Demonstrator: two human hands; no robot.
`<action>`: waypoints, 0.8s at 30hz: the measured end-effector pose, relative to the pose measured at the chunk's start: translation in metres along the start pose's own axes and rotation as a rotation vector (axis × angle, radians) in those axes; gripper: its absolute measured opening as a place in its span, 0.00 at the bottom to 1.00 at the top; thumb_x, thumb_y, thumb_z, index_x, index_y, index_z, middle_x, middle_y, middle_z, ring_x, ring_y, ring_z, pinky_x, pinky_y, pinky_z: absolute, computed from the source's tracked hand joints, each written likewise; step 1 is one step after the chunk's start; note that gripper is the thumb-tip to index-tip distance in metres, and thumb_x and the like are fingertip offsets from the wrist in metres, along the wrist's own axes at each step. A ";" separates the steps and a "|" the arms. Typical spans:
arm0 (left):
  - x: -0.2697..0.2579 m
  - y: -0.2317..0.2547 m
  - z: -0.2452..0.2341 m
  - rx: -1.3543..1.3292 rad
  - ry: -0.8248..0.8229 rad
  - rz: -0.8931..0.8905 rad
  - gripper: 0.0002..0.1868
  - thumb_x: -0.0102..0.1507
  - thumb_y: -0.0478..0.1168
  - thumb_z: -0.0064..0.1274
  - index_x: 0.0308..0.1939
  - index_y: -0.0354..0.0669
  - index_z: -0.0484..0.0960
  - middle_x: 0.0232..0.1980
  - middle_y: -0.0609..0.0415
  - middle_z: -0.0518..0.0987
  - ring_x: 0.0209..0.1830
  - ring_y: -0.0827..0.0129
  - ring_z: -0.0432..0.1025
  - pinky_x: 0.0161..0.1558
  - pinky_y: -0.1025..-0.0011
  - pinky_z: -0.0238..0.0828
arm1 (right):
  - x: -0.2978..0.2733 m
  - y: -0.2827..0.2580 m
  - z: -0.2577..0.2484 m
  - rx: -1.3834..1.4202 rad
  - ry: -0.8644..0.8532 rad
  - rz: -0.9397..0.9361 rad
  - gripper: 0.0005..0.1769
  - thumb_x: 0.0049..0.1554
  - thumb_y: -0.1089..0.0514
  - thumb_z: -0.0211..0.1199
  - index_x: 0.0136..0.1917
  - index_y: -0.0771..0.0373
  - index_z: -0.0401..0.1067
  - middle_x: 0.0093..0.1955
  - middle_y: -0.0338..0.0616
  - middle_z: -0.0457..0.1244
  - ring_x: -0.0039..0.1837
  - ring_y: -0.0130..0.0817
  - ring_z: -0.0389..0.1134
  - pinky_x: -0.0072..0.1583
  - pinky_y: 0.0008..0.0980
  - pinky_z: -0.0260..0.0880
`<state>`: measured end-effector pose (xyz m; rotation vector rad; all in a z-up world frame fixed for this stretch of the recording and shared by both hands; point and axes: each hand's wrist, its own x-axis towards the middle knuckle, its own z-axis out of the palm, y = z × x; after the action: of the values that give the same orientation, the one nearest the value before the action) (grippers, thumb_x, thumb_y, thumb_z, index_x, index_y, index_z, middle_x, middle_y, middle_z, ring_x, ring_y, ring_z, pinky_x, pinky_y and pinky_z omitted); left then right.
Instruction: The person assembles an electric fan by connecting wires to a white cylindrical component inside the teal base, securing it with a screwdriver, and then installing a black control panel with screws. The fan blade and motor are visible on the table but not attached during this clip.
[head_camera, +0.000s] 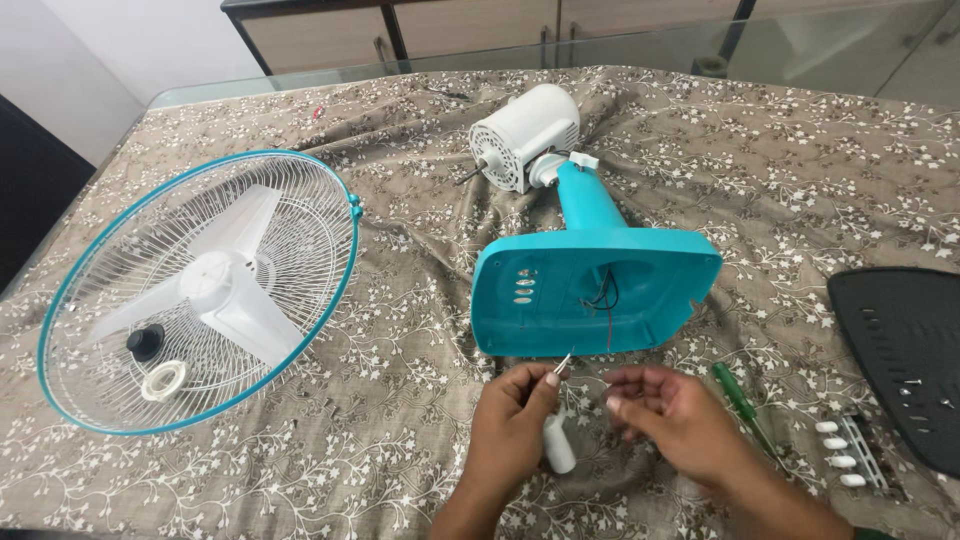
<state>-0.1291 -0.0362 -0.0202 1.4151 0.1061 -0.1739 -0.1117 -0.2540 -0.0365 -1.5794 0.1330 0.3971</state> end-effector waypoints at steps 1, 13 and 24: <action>0.002 0.002 0.000 -0.020 -0.009 0.036 0.11 0.69 0.39 0.51 0.44 0.35 0.85 0.30 0.64 0.75 0.29 0.82 0.65 0.33 0.78 0.63 | 0.002 -0.003 0.000 0.029 0.085 -0.042 0.17 0.53 0.65 0.67 0.57 0.68 0.76 0.46 0.45 0.71 0.42 0.31 0.71 0.43 0.33 0.74; 0.020 0.010 0.001 -0.060 0.072 0.032 0.10 0.68 0.40 0.52 0.38 0.37 0.82 0.29 0.62 0.76 0.28 0.81 0.65 0.31 0.77 0.62 | 0.032 -0.073 0.030 -0.463 0.283 -0.373 0.22 0.50 0.58 0.73 0.59 0.57 0.79 0.32 0.35 0.68 0.29 0.19 0.60 0.33 0.26 0.62; 0.022 -0.005 0.003 -0.143 0.050 -0.051 0.10 0.68 0.41 0.53 0.39 0.38 0.81 0.28 0.62 0.74 0.26 0.80 0.66 0.31 0.77 0.67 | 0.019 -0.032 0.028 -0.434 0.439 -0.500 0.11 0.50 0.61 0.74 0.48 0.64 0.82 0.37 0.43 0.72 0.36 0.22 0.71 0.38 0.24 0.70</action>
<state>-0.1083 -0.0413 -0.0286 1.2748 0.1925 -0.1695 -0.0885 -0.2219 -0.0122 -2.0368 -0.0196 -0.3398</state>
